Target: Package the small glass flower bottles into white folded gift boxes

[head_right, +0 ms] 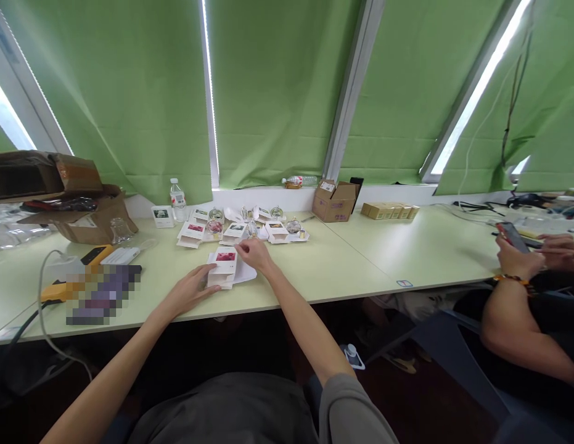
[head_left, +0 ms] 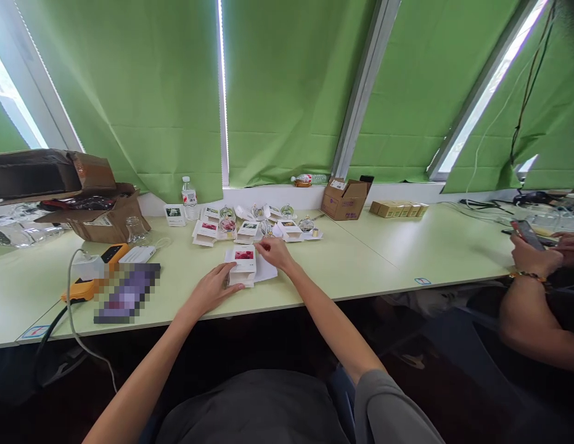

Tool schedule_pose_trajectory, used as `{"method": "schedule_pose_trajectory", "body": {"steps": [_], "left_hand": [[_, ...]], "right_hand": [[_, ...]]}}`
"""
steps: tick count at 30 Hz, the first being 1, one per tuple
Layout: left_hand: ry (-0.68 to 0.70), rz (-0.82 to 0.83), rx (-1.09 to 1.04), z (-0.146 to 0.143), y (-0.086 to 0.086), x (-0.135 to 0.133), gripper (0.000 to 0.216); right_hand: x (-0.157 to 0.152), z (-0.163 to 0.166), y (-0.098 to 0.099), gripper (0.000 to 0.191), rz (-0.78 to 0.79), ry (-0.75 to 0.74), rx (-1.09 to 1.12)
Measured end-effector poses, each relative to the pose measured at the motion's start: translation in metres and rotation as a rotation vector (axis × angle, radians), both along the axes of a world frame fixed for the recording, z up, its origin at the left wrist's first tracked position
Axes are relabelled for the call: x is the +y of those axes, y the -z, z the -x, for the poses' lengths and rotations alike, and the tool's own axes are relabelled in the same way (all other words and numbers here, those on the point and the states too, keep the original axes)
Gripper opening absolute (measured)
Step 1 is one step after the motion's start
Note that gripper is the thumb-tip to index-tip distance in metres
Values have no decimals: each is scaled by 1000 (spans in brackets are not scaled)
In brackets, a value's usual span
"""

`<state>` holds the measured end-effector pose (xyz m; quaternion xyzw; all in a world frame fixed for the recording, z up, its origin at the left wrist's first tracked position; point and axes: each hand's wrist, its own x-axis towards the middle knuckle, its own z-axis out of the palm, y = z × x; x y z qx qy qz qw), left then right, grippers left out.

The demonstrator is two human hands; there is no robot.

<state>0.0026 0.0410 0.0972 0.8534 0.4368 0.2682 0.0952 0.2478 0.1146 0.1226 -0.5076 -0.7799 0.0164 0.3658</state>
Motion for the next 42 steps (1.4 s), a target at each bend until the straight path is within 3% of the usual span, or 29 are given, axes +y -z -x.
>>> {"method": "schedule_pose_trajectory", "body": {"steps": [9, 14, 23, 29, 36, 39, 42], "left_hand": [[-4, -5, 4, 1, 1, 2, 58], [-17, -14, 6, 1, 3, 1, 59], [-51, -59, 33, 4, 8, -2, 56], [-115, -61, 36, 1, 14, 5, 60], [-89, -38, -3, 1, 15, 10, 56], [-91, -13, -31, -2, 11, 11, 54], [-74, -45, -132, -3, -8, 0, 44]], "right_hand": [[-22, -4, 5, 42, 202, -36, -150], [-40, -2, 15, 53, 271, 20, -145], [-62, 12, 27, 50, 290, 111, -108], [-66, 14, 26, 47, 255, 141, -181], [-67, 16, 24, 48, 253, 162, -209], [-68, 16, 23, 48, 256, 170, -221], [-69, 16, 22, 47, 257, 167, -229]]}}
